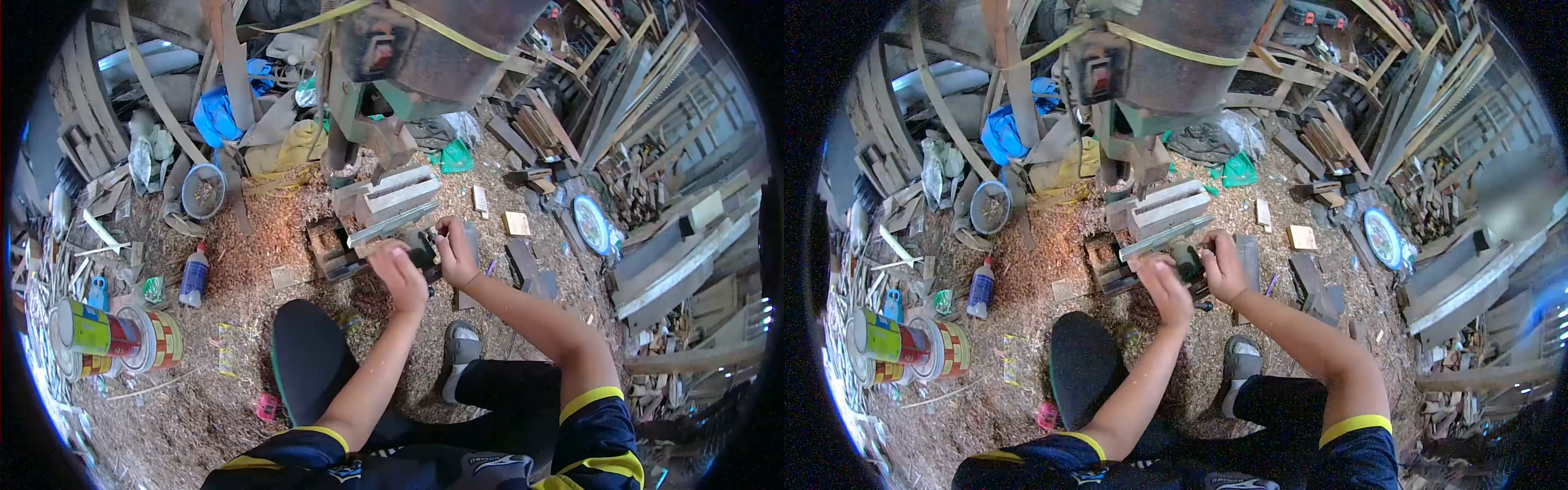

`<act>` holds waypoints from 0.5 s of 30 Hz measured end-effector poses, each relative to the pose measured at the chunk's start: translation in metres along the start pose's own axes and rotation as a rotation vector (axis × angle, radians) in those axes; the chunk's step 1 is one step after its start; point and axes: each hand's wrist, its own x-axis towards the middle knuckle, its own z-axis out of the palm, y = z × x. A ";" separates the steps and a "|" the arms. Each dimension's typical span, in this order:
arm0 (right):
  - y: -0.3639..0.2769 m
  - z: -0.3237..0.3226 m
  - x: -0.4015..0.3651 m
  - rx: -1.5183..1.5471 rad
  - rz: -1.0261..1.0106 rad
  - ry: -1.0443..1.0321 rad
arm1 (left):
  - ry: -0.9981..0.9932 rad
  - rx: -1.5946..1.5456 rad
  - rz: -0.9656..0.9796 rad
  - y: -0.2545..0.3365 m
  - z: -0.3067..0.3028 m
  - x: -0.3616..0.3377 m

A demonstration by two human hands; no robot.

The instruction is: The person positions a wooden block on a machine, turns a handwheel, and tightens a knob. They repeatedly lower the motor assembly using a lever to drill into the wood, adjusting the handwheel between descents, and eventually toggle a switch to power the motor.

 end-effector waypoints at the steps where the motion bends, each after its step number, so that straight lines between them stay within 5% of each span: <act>1: -0.004 -0.002 0.000 -0.034 0.029 -0.015 | -0.009 0.012 0.049 -0.002 0.003 -0.001; 15: 0.021 0.007 -0.009 0.111 0.039 0.026 | 0.053 0.020 -0.098 -0.006 0.011 -0.007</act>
